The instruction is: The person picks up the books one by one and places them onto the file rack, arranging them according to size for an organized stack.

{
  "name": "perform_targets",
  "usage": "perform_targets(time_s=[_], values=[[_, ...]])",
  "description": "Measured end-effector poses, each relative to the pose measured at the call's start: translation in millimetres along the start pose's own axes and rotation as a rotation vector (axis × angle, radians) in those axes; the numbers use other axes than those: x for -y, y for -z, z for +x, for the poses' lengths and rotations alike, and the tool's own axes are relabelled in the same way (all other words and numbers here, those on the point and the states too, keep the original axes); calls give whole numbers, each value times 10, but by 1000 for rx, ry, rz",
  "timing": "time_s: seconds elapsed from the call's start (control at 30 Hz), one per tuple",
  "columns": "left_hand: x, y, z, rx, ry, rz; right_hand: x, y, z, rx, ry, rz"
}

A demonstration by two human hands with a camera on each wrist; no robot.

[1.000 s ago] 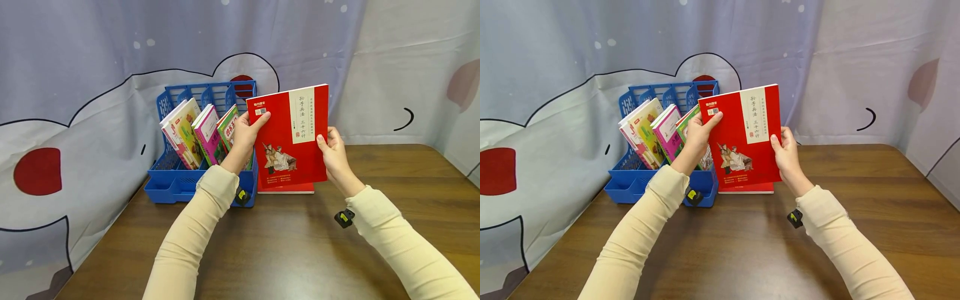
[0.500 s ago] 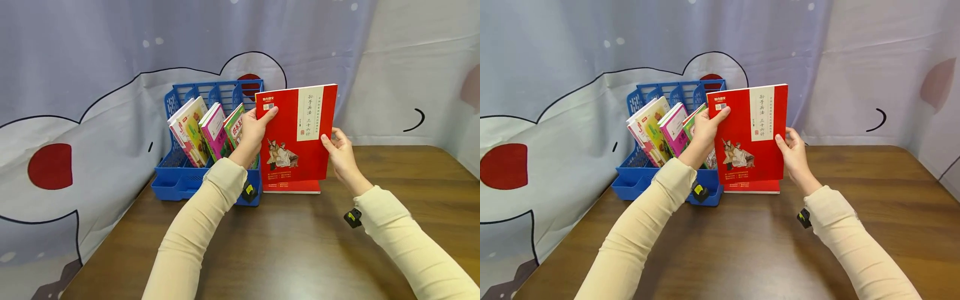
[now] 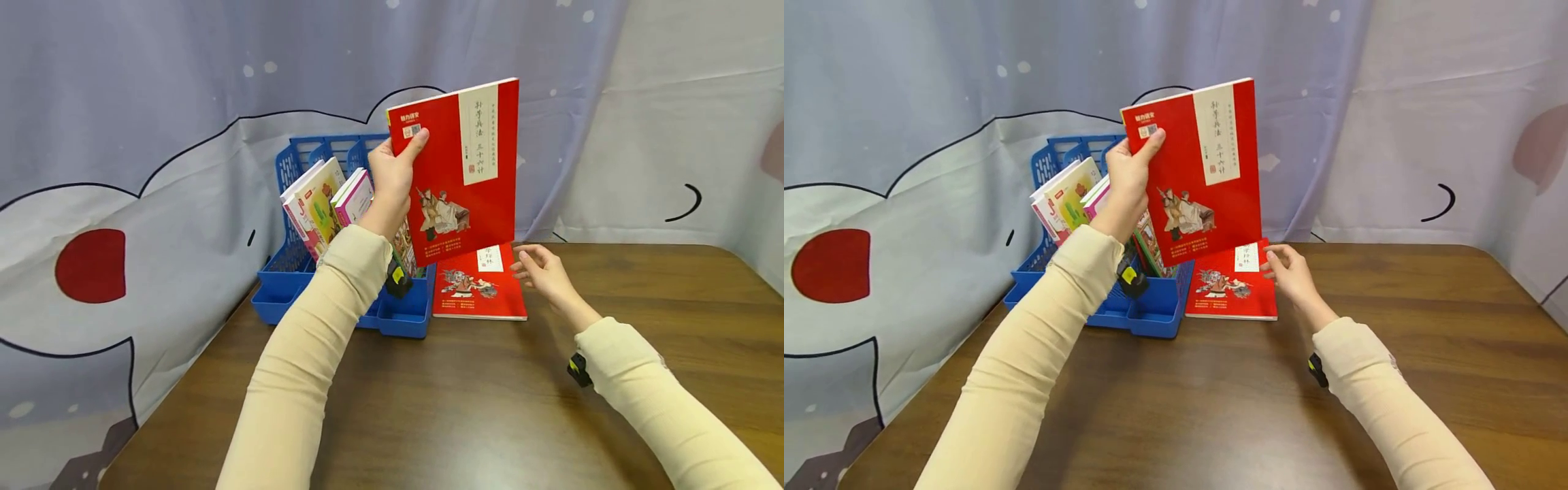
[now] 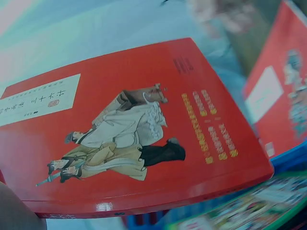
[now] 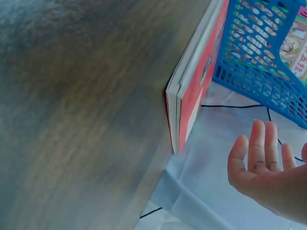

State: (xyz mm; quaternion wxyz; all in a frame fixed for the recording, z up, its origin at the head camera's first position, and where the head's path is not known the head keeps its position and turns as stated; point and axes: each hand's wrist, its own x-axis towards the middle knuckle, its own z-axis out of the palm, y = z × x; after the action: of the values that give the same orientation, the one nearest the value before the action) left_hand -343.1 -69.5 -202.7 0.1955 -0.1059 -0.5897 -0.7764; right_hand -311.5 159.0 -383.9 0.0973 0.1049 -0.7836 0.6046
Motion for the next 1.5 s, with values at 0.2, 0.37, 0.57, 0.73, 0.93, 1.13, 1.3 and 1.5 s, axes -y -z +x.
perform_targets(time_s=[0.2,0.37,0.57,0.73,0.93,1.13,1.3,1.5], values=[[-485,101,207,-76,-82,-89,-32,-34,29,30,11,-100],[-818,241,343,-162,-147,-98,-111,-52,37,35,20,-174],[-1216,404,456,-258,-221,-75,-188,-59,114,38,-6,-181],[-1477,693,532,-269,-319,33,-186,-30,158,44,1,-184],[-1639,1109,582,-326,-443,85,-201,-5,162,36,-15,-157],[-1608,1391,577,-498,-417,-63,-236,11,148,21,-39,-95],[-1458,1540,631,-598,-362,-146,-221,17,139,9,-26,-79],[-1171,1696,707,-632,-326,-140,-199,32,116,-3,-22,-71]])
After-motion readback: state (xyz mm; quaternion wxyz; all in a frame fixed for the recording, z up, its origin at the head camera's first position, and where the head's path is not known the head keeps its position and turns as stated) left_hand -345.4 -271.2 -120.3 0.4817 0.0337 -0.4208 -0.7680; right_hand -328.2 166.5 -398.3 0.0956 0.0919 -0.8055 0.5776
